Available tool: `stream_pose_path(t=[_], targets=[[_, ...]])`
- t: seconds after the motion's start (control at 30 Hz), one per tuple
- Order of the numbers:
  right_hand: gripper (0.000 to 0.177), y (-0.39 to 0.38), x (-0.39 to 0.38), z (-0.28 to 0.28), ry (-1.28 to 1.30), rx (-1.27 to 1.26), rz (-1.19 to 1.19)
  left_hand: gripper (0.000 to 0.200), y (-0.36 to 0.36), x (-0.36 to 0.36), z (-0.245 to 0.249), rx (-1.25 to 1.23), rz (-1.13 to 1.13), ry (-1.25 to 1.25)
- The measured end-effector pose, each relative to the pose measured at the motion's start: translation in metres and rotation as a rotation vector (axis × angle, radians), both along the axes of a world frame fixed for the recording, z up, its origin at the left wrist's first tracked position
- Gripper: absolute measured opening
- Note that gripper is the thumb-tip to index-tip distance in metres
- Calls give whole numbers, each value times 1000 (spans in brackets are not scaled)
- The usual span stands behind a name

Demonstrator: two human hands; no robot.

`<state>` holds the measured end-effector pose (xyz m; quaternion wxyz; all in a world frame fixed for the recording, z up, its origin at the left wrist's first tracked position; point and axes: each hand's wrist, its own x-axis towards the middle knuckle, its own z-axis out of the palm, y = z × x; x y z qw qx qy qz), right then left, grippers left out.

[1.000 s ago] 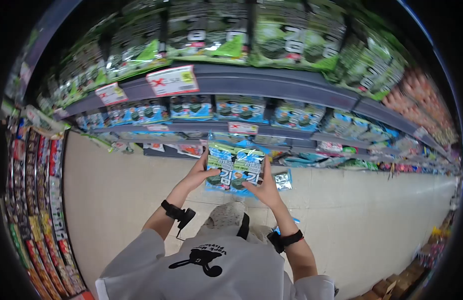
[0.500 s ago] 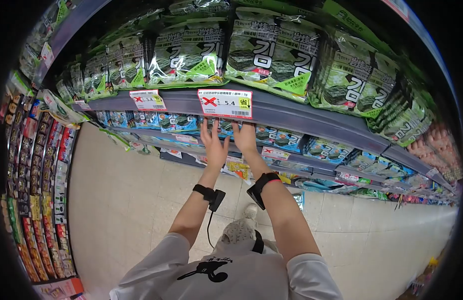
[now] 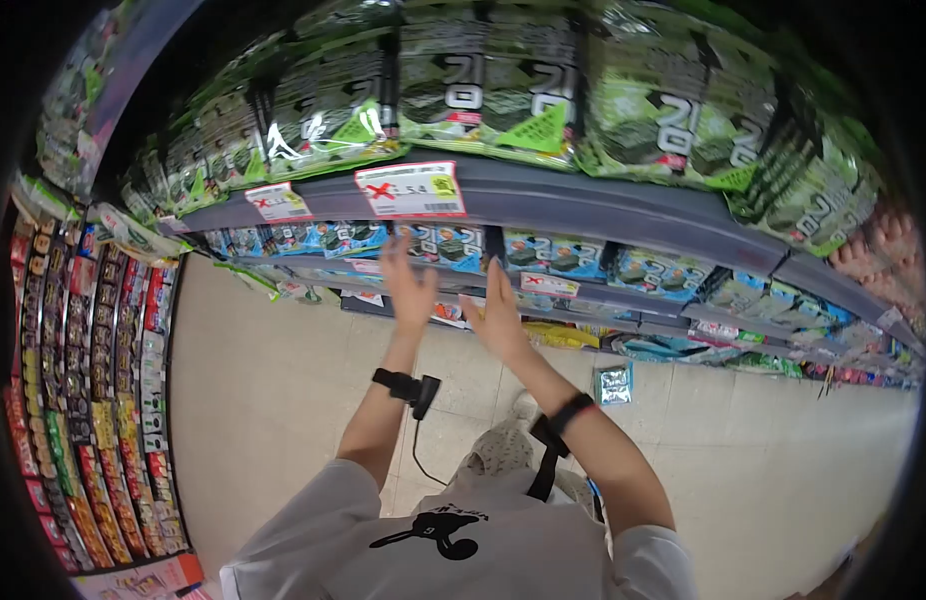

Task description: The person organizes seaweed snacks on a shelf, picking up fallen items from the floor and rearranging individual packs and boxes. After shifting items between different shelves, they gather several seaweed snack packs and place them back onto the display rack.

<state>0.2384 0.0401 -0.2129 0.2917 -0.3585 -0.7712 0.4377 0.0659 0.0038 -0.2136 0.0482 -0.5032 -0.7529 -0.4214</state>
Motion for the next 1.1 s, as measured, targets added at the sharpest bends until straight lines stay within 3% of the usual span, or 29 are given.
stream_pose_path(t=[0.07, 0.13, 0.2, 0.37, 0.43, 0.5, 0.57, 0.63, 0.7, 0.73, 0.77, 0.83, 0.93, 1.07, 1.1], targets=[[77, -29, 41, -8, -49, 42, 86, 71, -2, -31, -10, 82, 232, 64], [75, -51, 76, -18, -94, 74, 166, 71, 4, -71, 1, 184, 436, -25], [70, -61, 104, -26, -183, 33, 231, 76, 17, -106, -4, 115, 621, -311], [63, -82, 204, -82, -273, -185, -62, 80, 39, -149, -44, -126, 510, -119], [61, -99, 257, -110, -302, -266, -204, 78, 36, -134, -30, -162, 562, -115], [58, -126, 310, -135, -429, -357, -386, 72, 37, -117, -22, -175, 617, 48], [56, -157, 360, -153, -517, -469, -527, 66, 33, -18, 6, 124, 278, 82], [51, -199, 409, -199, -515, -538, -707, 65, 22, 89, 19, 88, -140, 83], [49, -236, 443, -234, -492, -672, -900, 69, 4, 170, -26, -13, -564, -28], [49, -253, 458, -255, -494, -704, -929, 67, -14, 186, -86, -153, -689, 20], [48, -275, 469, -276, -497, -815, -1010, 64, -21, 236, -93, -252, -841, 169], [46, -312, 486, -322, -513, -950, -1109, 62, -33, 306, -150, -523, -1034, -118], [46, -358, 499, -384, -573, -1058, -1102, 62, -37, 365, -264, -809, -1190, -175], [44, -381, 514, -479, -484, -1049, -1131, 61, -35, 390, -459, -933, -1205, -35], [44, -385, 523, -507, -516, -1002, -1128, 63, -35, 391, -504, -990, -1097, -73]])
